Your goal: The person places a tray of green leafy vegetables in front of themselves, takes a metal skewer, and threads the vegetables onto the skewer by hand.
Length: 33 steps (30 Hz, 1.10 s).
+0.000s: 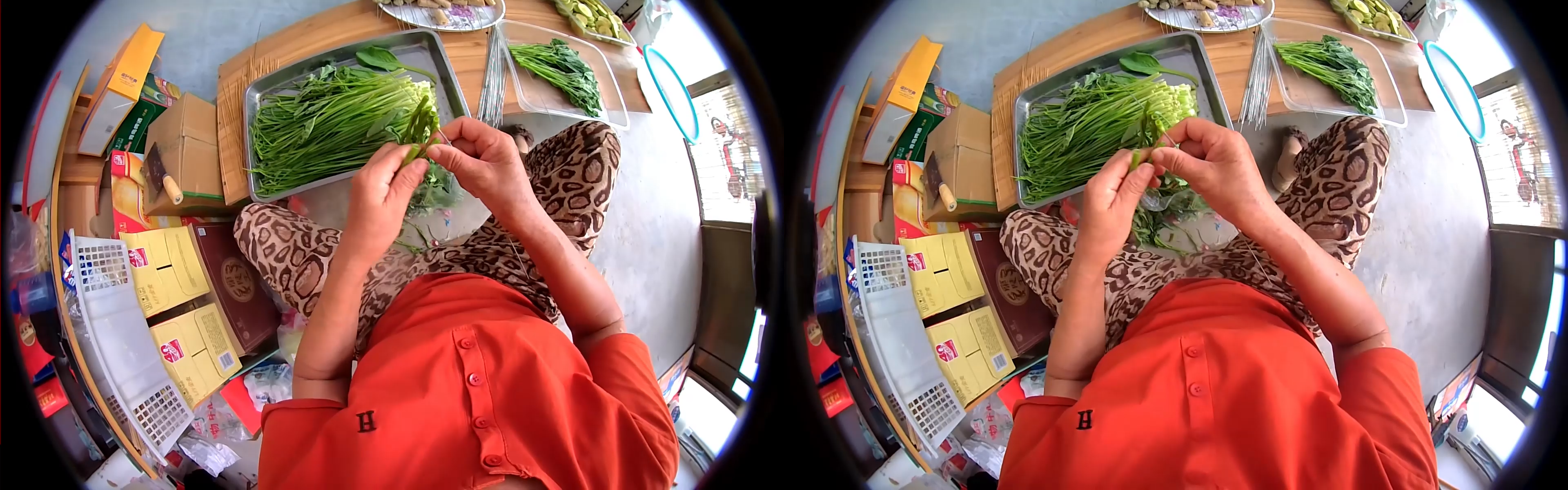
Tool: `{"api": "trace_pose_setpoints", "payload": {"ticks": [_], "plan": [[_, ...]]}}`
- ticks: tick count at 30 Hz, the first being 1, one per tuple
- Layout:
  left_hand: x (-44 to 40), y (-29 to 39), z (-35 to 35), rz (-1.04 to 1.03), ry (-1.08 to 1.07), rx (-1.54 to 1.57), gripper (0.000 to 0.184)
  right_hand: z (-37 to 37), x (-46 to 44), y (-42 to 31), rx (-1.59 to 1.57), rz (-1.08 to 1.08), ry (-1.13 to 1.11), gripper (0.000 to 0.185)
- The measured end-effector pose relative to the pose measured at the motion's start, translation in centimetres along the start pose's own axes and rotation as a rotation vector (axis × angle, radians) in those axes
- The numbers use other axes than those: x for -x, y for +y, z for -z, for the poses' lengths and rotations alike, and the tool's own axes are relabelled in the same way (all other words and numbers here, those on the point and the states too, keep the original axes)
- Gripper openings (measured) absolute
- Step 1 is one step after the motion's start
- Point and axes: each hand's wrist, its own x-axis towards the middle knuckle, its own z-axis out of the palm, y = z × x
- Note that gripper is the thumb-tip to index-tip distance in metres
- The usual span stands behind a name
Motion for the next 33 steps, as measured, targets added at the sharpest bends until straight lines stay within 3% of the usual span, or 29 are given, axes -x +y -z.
{"api": "trace_pose_setpoints", "payload": {"ticks": [2,5,8,13,15,18,21,33], "plan": [[-0.1,-0.5,0.3,-0.056,0.086,0.033,0.029,0.3,0.2,-0.4,0.051,-0.063,0.015,0.015],[0.1,0.8,1.0,-0.011,0.282,-0.016,0.022,0.8,0.1,0.0,0.126,-0.074,0.059,0.016],[0.0,0.8,0.3,-0.073,0.213,0.005,0.015,0.6,0.1,0.2,0.166,-0.022,0.053,0.016],[-0.3,0.2,-0.8,0.043,0.179,0.217,0.016,-0.1,0.3,-0.2,0.094,-0.022,0.035,0.014],[-0.5,0.0,-0.5,0.101,0.233,0.465,0.016,0.2,0.9,-1.0,0.091,-0.064,0.026,0.015],[-0.6,-0.7,1.1,0.204,0.29,0.552,0.02,0.7,2.0,-2.1,0.154,-0.111,-0.02,0.021],[-0.6,-1.4,2.7,0.251,0.286,0.527,0.021,1.1,3.0,-2.1,0.176,-0.182,-0.133,0.023],[-0.9,-1.3,3.1,0.276,0.251,0.62,0.025,1.3,3.8,-2.6,0.328,-0.186,-0.174,0.022]]}}
